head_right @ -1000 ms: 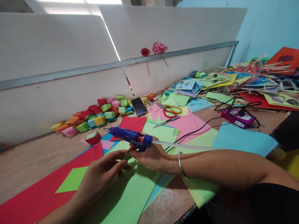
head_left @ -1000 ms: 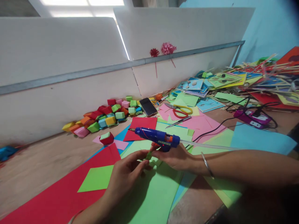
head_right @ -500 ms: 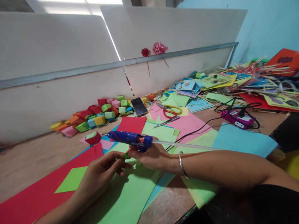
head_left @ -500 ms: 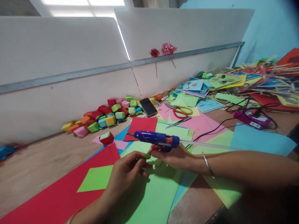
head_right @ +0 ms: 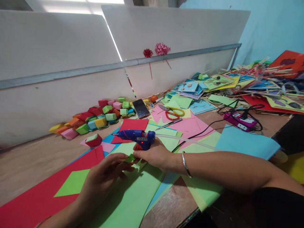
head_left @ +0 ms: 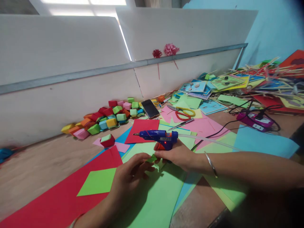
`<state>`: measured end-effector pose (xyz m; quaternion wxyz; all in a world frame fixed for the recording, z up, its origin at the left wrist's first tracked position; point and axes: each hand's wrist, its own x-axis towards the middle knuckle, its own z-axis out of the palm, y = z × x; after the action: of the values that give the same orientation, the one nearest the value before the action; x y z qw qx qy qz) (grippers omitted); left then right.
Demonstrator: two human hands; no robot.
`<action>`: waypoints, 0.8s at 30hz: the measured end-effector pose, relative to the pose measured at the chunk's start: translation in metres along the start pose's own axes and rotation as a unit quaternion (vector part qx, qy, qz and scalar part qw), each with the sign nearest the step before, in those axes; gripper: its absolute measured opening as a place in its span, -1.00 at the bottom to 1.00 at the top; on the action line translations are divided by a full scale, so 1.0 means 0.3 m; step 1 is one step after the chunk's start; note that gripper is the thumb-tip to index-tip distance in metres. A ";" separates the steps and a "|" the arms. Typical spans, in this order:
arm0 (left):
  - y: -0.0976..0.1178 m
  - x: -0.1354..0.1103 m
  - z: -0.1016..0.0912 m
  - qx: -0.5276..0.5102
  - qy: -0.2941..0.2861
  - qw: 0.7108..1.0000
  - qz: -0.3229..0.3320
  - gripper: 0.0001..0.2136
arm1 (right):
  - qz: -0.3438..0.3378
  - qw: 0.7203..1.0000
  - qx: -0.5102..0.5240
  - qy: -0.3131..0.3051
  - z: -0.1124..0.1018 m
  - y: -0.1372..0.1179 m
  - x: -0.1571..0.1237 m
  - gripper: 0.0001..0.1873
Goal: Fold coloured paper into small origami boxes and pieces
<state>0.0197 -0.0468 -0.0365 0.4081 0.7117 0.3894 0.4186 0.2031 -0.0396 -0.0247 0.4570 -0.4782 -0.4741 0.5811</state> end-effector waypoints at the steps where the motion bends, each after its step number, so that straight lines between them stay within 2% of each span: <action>1: -0.006 -0.003 -0.002 0.007 -0.004 1.000 0.009 -0.93 | 0.003 1.000 0.006 -0.004 0.001 0.000 0.000 -0.91; 4: -0.017 -0.005 -0.007 0.004 -0.003 1.000 0.004 -0.91 | 0.003 1.000 0.005 -0.008 0.001 0.001 0.004 -0.92; 7: -0.007 0.004 -0.009 -0.026 0.018 0.998 -0.049 -0.89 | -0.009 1.000 -0.026 -0.013 -0.015 -0.005 0.017 -0.91; 11: 0.015 0.030 -0.011 -0.083 0.061 0.987 -0.128 -0.80 | -0.085 0.986 -0.143 0.005 -0.075 -0.036 0.046 -0.86; 13: 0.014 0.043 -0.014 -0.109 0.069 0.979 -0.160 -0.75 | -0.170 0.958 -0.227 0.049 -0.112 -0.056 0.062 -0.76; 15: 0.003 0.055 -0.020 -0.131 0.081 0.971 -0.183 -0.70 | -0.259 0.912 -0.304 0.089 -0.143 -0.074 0.077 -0.69; 17: -0.012 0.065 -0.028 -0.145 0.096 0.966 -0.190 -0.67 | -0.323 0.862 -0.378 0.099 -0.164 -0.084 0.088 -0.68; 21: -0.033 0.075 -0.041 -0.141 0.116 0.967 -0.176 -0.64 | -0.385 0.771 -0.504 0.060 -0.178 -0.083 0.091 -0.84; 24: -0.034 0.077 -0.042 -0.125 0.119 0.972 -0.162 -0.67 | -0.387 0.737 -0.554 0.031 -0.168 -0.075 0.077 -0.84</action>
<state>0.0141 -0.0192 -0.0353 0.5070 0.5275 0.4896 0.4744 0.2518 -0.0080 -0.0099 0.3118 -0.4400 -0.8417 -0.0262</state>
